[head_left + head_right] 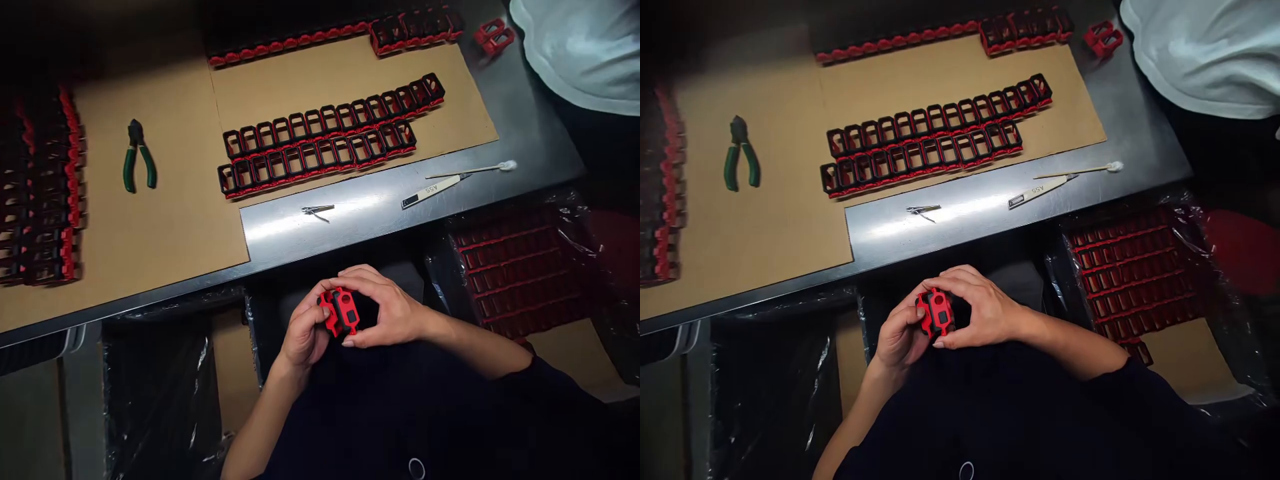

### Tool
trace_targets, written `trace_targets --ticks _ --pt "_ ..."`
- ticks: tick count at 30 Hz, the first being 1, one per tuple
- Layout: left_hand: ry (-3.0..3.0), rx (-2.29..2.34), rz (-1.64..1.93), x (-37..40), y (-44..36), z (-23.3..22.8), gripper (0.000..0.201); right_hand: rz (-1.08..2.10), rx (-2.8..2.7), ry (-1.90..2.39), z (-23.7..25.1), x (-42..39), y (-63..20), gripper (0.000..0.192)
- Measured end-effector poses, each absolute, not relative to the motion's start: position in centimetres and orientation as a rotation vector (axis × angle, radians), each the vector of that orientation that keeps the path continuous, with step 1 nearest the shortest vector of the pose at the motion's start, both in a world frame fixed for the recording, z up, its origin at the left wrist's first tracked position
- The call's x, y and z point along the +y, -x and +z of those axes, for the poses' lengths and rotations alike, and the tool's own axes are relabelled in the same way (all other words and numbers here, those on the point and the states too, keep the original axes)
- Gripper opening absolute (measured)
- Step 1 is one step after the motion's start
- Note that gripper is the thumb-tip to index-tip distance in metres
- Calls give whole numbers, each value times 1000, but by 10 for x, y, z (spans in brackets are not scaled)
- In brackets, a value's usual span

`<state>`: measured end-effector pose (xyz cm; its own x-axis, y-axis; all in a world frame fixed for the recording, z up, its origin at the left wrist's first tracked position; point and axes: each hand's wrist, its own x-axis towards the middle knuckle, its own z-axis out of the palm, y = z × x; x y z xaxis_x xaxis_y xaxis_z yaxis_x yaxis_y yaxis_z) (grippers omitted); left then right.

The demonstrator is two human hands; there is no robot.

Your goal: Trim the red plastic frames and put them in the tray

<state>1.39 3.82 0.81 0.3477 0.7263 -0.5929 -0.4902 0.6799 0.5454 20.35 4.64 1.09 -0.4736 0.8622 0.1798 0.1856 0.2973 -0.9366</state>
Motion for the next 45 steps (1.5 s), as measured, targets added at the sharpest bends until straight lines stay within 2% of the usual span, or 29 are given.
trace_targets --ticks 6,15,27,30,33,37,38,41,45 --pt "-333 870 785 36 -11 7 28 1097 -1880 967 12 45 -207 81" --pt "-605 882 663 26 -7 12 47 1025 -1897 912 3 45 -210 77" --pt "-560 835 585 29 -10 7 51 1110 -1847 946 -1 43 -207 81" --pt "-620 858 597 29 -8 8 47 1113 -1864 911 -1 43 -209 84" --pt "-788 975 641 28 -3 12 36 1293 -1727 911 2 41 -216 86" --pt "-1075 1171 647 26 5 19 32 1808 -1221 941 3 39 -227 50" --pt "-1141 1194 631 26 6 20 32 1928 -1098 930 3 39 -227 46" --pt "-1345 1205 608 29 8 25 32 2202 -800 889 4 38 -223 49" --pt "-1536 1174 651 34 9 24 33 2292 -687 990 9 36 -214 45"
